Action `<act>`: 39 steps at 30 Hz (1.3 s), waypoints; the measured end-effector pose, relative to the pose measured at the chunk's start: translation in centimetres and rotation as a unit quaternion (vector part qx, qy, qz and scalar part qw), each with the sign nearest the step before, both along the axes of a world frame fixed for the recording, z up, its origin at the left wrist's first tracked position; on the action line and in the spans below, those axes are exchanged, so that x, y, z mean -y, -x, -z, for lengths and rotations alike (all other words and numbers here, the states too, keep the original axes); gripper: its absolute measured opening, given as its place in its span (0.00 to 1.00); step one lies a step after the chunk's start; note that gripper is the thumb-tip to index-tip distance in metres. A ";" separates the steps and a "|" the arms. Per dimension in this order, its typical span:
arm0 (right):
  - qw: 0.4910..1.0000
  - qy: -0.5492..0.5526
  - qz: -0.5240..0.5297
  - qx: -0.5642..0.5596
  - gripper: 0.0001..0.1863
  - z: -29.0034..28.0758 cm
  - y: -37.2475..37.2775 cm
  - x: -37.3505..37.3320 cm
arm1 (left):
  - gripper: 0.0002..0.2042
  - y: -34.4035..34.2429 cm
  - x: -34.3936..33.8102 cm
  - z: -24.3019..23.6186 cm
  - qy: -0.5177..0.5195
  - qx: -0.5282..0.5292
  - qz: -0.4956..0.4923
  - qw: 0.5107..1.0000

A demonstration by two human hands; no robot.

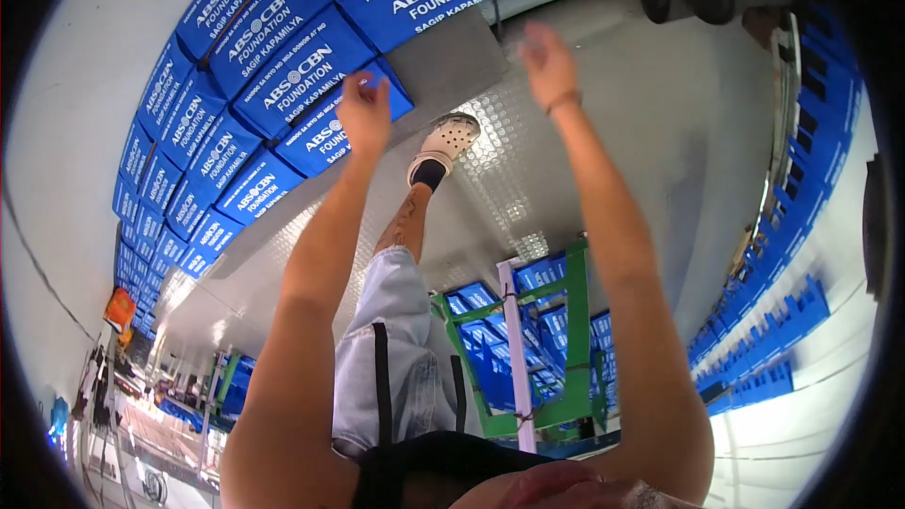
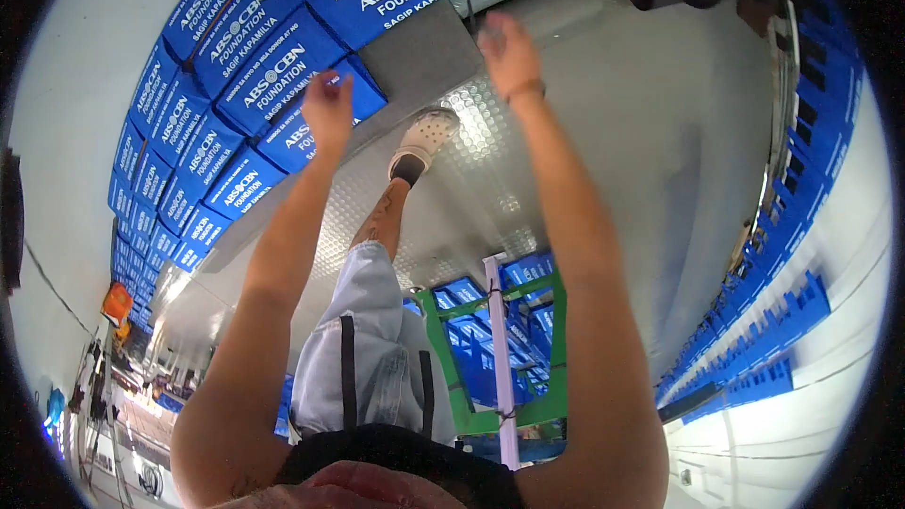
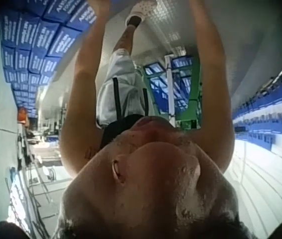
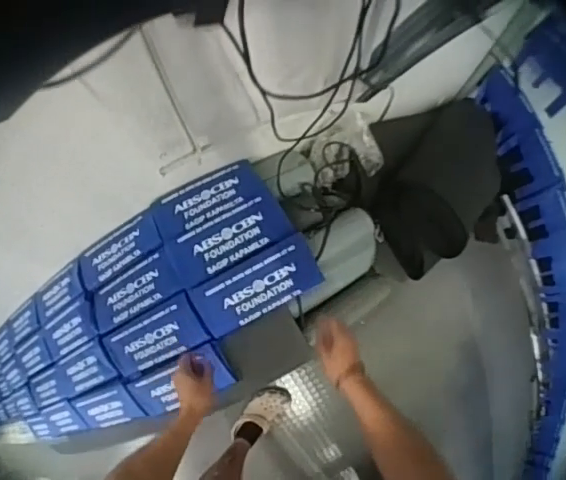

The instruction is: Placing and collecting blue reusable bags on screen printing boards at a series of stations.

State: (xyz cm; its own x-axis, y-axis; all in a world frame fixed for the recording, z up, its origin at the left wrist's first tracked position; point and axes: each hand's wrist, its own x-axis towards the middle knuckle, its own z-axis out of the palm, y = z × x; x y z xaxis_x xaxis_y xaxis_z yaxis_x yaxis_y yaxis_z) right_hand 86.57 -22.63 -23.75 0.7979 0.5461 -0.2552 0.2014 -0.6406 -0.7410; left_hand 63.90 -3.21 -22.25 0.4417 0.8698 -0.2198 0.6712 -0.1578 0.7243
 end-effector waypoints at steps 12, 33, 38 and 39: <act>0.968 0.091 0.044 -0.229 0.18 -28.0 59.0 20.8 | 0.09 42.4 1.8 -14.8 0.083 -0.167 0.233 0.955; 0.941 0.067 0.286 -0.166 0.20 -42.8 118.3 13.6 | 0.09 70.1 0.1 -28.4 0.010 -0.103 0.622 0.776; 0.895 -0.046 0.414 -0.161 0.21 -41.0 129.8 16.9 | 0.11 75.6 16.3 -37.6 0.122 0.084 0.688 0.710; 0.893 0.000 0.402 -0.201 0.22 -40.5 132.2 18.0 | 0.10 76.2 20.6 -39.3 0.153 0.136 0.701 0.683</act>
